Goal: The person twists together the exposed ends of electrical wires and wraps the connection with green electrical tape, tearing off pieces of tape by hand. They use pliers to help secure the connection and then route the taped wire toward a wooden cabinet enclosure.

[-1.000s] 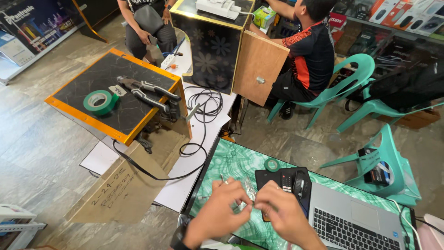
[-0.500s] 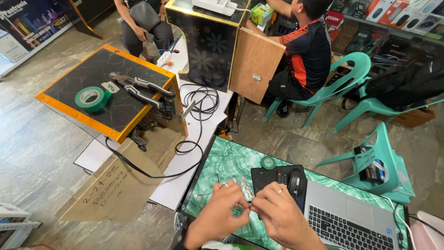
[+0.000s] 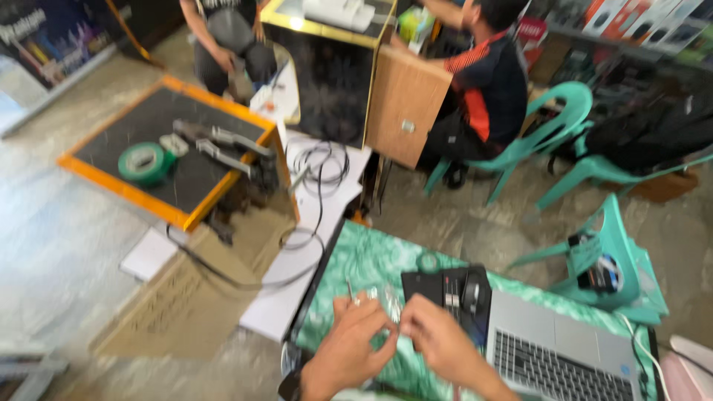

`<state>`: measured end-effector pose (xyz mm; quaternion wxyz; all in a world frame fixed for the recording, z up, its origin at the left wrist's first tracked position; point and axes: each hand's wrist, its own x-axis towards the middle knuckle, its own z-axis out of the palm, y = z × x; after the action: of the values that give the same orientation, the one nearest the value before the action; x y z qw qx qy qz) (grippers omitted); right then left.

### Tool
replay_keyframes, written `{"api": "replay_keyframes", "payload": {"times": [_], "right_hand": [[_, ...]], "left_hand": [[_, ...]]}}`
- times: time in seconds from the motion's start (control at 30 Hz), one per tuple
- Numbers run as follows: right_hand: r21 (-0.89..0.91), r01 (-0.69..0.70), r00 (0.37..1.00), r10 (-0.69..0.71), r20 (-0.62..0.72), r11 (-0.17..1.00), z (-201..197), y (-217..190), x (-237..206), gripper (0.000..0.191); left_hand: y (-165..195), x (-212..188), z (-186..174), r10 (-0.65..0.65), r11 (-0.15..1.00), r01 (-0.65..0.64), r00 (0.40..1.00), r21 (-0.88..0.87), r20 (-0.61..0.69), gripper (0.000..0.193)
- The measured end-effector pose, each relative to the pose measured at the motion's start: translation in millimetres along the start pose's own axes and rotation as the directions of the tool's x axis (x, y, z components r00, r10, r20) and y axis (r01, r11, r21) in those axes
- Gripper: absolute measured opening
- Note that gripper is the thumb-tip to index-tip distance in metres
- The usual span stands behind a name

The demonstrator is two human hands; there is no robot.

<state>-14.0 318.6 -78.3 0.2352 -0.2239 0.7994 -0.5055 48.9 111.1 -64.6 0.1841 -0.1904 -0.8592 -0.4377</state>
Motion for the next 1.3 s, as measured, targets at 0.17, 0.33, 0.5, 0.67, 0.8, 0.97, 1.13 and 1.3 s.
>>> {"api": "replay_keyframes", "payload": {"times": [0.17,0.33,0.5,0.67,0.8,0.97,1.13,1.3], "right_hand": [[-0.474,0.655,0.696,-0.714,0.075,0.589,-10.9,-36.5,-1.2,0.026],[-0.502,0.645,0.700,-0.709,0.086,0.576,-16.3,-59.2,-9.7,0.022],[-0.513,0.553,0.756,-0.654,-0.022,0.657,-14.2,-57.0,-6.1,0.018],[0.031,0.140,0.989,-0.141,0.047,0.990,-15.4,-14.3,12.0,0.009],[0.613,-0.341,0.920,0.118,0.374,0.713,-8.9,16.3,30.0,0.011],[0.128,0.325,0.935,-0.297,-0.195,0.937,-13.4,8.6,24.4,0.009],[-0.248,0.486,0.746,-0.545,-0.383,0.838,-16.1,-25.6,10.2,0.012],[-0.229,0.509,0.748,-0.558,-0.359,0.830,-5.3,-37.5,6.5,0.015]], "left_hand": [[-12.0,9.6,-16.2,-0.079,0.932,0.151,0.972,-0.329,0.221,0.007],[-11.7,7.5,-17.9,-0.081,0.903,0.146,0.981,-0.404,0.174,0.006],[-2.5,7.3,-9.5,0.167,0.986,-0.165,0.983,0.036,-0.072,0.016],[-18.6,2.2,-4.8,0.504,0.731,-0.476,0.860,0.488,0.083,0.014],[-33.8,4.5,-1.3,0.544,0.678,-0.548,0.822,0.491,0.166,0.014],[-29.9,4.6,3.4,0.400,0.859,-0.282,0.891,0.427,-0.216,0.019],[-21.4,9.7,21.7,-0.356,0.830,0.201,0.909,-0.520,-0.218,0.018],[-22.8,9.9,34.8,-0.527,0.431,0.294,0.850,-0.853,0.026,0.029]]}}
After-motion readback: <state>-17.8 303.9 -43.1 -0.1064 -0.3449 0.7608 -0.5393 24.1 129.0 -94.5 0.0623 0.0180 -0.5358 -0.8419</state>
